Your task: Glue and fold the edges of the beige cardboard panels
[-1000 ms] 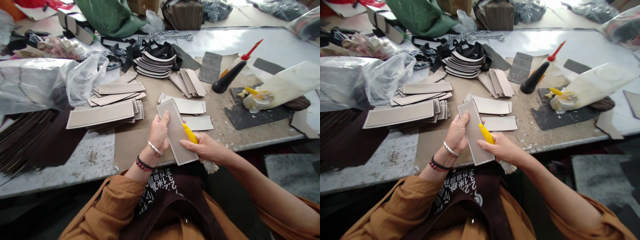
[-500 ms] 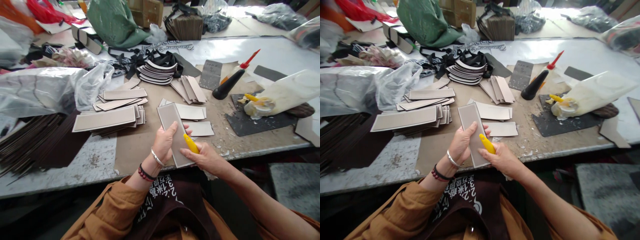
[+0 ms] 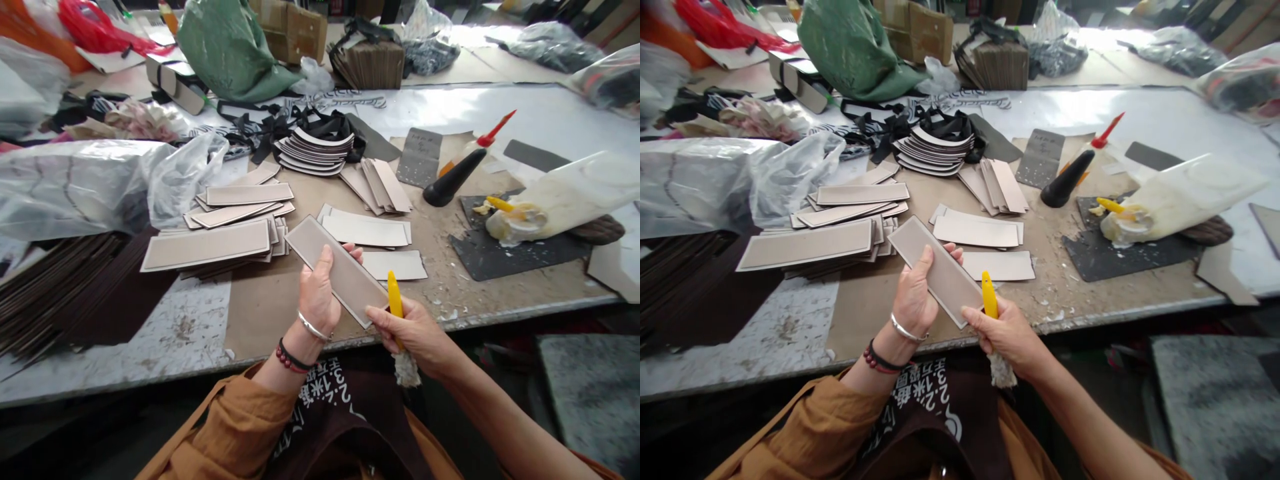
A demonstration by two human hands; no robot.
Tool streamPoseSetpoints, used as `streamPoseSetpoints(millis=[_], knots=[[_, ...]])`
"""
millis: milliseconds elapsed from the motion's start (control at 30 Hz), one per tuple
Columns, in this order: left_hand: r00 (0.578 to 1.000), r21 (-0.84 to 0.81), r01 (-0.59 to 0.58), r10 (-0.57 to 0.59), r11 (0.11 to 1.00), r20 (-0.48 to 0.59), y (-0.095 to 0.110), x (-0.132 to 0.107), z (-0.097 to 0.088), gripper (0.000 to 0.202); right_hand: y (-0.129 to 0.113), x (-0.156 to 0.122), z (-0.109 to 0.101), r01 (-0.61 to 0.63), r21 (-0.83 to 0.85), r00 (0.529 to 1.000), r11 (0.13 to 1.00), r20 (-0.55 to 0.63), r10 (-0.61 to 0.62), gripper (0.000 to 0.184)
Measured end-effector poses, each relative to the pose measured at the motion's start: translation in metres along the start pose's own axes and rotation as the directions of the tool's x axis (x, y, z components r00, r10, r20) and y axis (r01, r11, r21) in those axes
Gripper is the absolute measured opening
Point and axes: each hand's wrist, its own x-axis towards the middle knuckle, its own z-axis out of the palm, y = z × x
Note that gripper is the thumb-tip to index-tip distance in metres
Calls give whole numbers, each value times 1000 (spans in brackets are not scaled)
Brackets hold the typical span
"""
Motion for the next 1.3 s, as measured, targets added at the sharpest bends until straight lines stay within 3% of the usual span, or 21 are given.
streamPoseSetpoints(millis=[67,267,367,433,533,633,733,767,800,867,933,967,1167,1300], knots=[[1000,15,10,-11,1000,26,7,1,-6,21,-4,0,-5,10,-47,1000,999,-11,-10,42],[997,159,-56,65,986,-47,36,-2,-35,28,-13,1,-28,74,-85,990,994,-115,-84,44],[994,333,96,-106,938,10,52,-11,-56,27,-12,2,-39,126,-162,969,979,-190,-156,43],[961,473,227,-274,851,32,64,-16,-68,24,-13,1,-46,160,-307,960,938,-172,-220,39],[861,688,287,-494,667,120,81,-20,-73,27,-22,0,-52,262,-516,945,815,-35,-326,32],[691,794,295,-693,532,208,84,-22,-60,39,-35,1,-48,363,-613,917,702,100,-387,29],[462,810,382,-851,445,250,70,-27,-46,42,-45,3,-37,372,-575,917,729,106,-384,29],[411,816,391,-874,425,258,64,-28,-44,42,-46,4,-33,348,-535,928,770,79,-364,30],[389,824,387,-884,413,261,58,-30,-43,43,-46,4,-30,314,-486,942,815,51,-332,31],[428,835,355,-867,420,254,48,-33,-46,45,-44,4,-25,236,-394,967,888,8,-253,36],[502,839,312,-827,447,254,41,-34,-50,43,-38,4,-22,212,-348,971,913,-28,-237,39],[520,841,293,-814,455,260,39,-34,-53,42,-35,5,-20,220,-349,967,911,-46,-251,39],[532,813,291,-792,504,300,30,-33,-63,41,-23,12,-14,203,-402,939,893,-180,-294,46],[536,805,287,-783,520,314,30,-32,-66,42,-24,14,-15,201,-345,961,917,-114,-253,44]])
